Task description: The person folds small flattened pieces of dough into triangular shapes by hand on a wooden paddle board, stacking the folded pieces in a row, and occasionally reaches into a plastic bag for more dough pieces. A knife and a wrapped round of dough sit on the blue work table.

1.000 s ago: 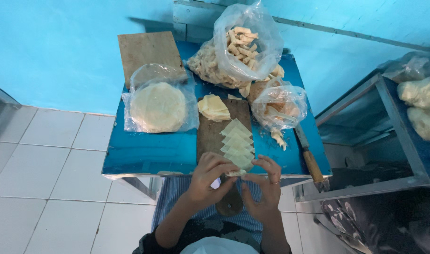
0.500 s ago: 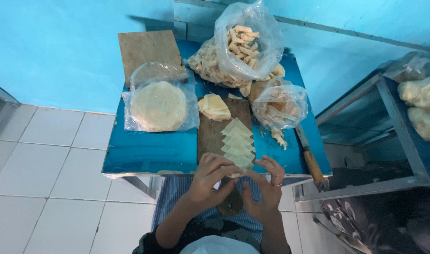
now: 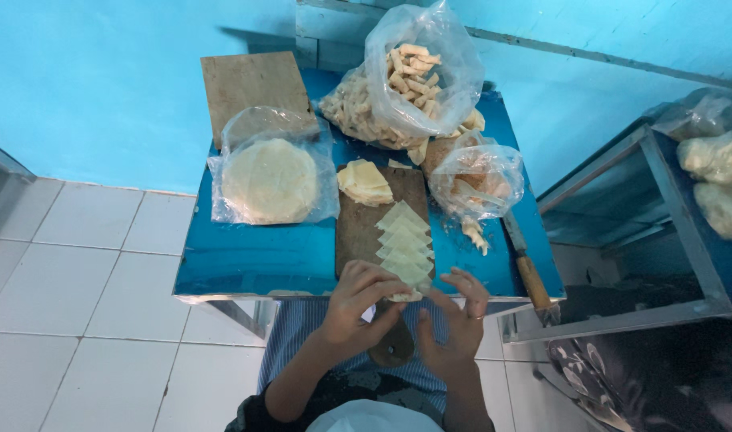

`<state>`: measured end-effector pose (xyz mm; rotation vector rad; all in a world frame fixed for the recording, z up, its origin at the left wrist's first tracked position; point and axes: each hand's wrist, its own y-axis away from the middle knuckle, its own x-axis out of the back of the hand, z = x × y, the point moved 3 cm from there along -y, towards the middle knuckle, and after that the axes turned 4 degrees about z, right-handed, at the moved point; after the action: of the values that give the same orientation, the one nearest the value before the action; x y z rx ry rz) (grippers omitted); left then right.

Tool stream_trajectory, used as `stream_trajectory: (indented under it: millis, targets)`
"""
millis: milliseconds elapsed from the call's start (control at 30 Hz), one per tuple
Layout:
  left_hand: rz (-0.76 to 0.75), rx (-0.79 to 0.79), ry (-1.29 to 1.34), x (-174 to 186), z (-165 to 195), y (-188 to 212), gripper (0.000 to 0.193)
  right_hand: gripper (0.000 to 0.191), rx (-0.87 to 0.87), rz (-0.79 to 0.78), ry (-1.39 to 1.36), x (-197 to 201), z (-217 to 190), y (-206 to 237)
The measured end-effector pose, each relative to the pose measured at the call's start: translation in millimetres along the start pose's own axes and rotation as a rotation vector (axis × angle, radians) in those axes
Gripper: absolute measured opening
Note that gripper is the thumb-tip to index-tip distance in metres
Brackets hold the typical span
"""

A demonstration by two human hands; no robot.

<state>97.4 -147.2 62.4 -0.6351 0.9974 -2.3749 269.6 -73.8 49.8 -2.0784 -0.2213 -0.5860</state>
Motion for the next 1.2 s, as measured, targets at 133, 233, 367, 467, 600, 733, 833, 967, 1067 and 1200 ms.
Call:
stream_trajectory:
  millis: [133, 233, 367, 467, 600, 733, 833, 967, 1067, 1200]
  targets:
    - [-0.021, 0.000, 0.030, 0, 1, 0, 0.035, 0.041, -0.033, -0.037, -0.092, -1, 0, -2]
    - [-0.030, 0.006, 0.047, -1, 2, 0, 0.035, 0.040, -0.018, -0.010, -0.113, -2, -2, -2]
    - [-0.031, -0.003, 0.058, -2, 2, 2, 0.033, 0.035, -0.029, 0.025, -0.136, -5, 0, 2]
    - [-0.033, -0.006, 0.065, -4, 2, 2, 0.031, 0.033, -0.008, 0.023, -0.115, -6, 2, 7]
    - [-0.038, 0.011, 0.073, -5, 1, 3, 0.031, 0.042, 0.026, 0.139, -0.298, -7, 5, 13]
    - [-0.030, 0.006, 0.090, -4, 2, 3, 0.032, 0.055, 0.097, 0.188, -0.264, -7, 10, 19]
    - [-0.028, -0.010, 0.088, -4, 3, 3, 0.030, 0.059, 0.147, 0.217, -0.216, -9, 16, 23]
    - [-0.032, -0.009, 0.083, -5, 2, 3, 0.029, 0.058, 0.077, 0.193, -0.088, -7, 20, 35]
    - [-0.033, 0.003, 0.085, -6, 2, 4, 0.027, 0.062, 0.091, 0.204, -0.094, -6, 22, 36]
    - [-0.027, 0.006, 0.094, -6, 1, 6, 0.027, 0.072, 0.146, 0.280, -0.197, -7, 20, 36]
